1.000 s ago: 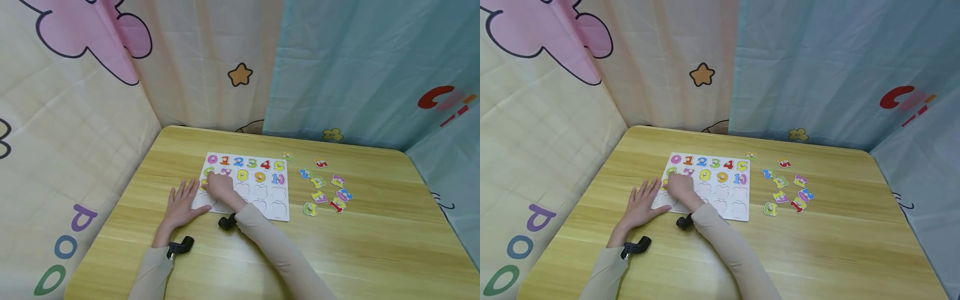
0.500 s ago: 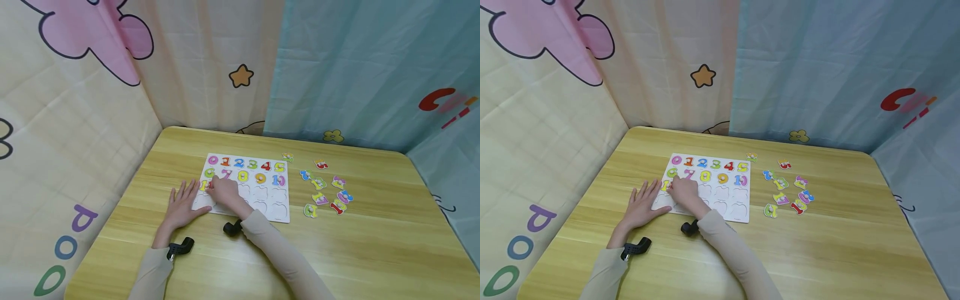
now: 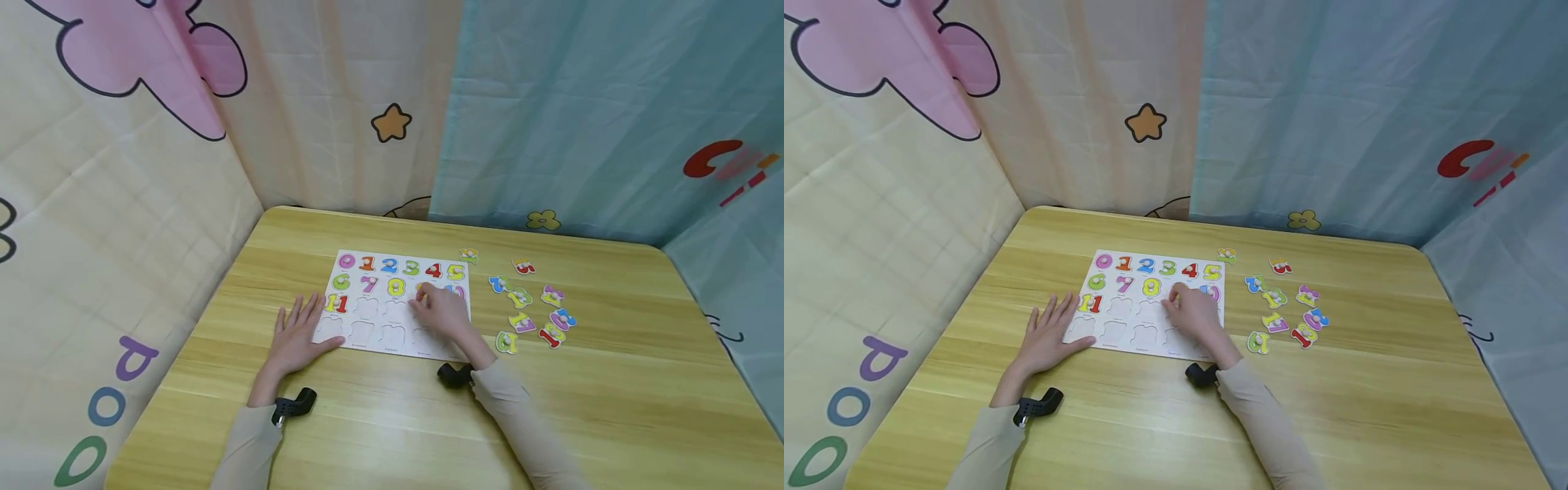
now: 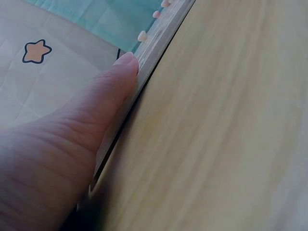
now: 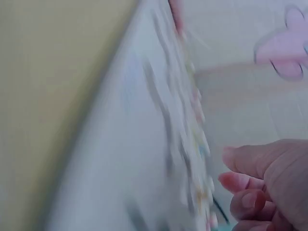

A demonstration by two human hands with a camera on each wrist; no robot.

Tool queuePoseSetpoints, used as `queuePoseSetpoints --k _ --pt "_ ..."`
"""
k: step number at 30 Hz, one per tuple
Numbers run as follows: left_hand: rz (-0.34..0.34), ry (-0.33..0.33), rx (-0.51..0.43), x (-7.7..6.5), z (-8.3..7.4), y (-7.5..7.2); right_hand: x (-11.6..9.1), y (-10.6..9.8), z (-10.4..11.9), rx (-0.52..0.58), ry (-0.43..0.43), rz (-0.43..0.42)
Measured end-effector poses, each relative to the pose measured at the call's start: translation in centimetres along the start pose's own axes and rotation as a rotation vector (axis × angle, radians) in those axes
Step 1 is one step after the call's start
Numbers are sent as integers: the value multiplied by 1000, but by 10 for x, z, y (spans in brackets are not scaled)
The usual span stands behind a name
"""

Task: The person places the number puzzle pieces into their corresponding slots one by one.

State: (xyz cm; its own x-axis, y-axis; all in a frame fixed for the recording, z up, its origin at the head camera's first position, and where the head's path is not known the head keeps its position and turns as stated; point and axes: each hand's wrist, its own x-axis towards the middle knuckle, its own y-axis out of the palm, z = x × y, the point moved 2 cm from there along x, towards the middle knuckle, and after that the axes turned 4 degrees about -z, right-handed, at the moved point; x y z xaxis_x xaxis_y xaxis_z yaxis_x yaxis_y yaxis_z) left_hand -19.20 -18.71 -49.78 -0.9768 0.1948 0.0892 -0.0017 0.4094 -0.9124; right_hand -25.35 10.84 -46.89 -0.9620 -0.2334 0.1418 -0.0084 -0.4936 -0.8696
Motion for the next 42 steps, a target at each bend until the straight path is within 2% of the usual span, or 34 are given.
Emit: queuePoseSetpoints --k 4,7,11,15,18,22,29,34,39,42 --pt "-2 -1 1 0 0 -1 3 -32 -46 -40 150 -82" --pt "-8 0 1 0 0 -1 3 -52 -74 -112 298 -98" --pt "3 -5 14 1 -1 -1 2 -65 -100 -246 447 -51" --pt "10 -9 5 0 -1 1 4 -67 -113 -307 534 3" --pt "5 -3 -9 0 -1 2 5 -67 -119 -342 564 13" --pt "2 -6 -7 -1 -1 3 8 -67 -126 -364 563 3" --pt "-9 -3 5 0 0 2 15 -68 -128 -384 573 19" --pt "-7 -2 3 0 1 2 15 -70 -128 -371 568 36" --pt "-4 -5 5 1 1 2 11 -73 -132 -345 606 53" --pt "-5 -2 2 0 0 2 6 -78 -136 -324 641 14"
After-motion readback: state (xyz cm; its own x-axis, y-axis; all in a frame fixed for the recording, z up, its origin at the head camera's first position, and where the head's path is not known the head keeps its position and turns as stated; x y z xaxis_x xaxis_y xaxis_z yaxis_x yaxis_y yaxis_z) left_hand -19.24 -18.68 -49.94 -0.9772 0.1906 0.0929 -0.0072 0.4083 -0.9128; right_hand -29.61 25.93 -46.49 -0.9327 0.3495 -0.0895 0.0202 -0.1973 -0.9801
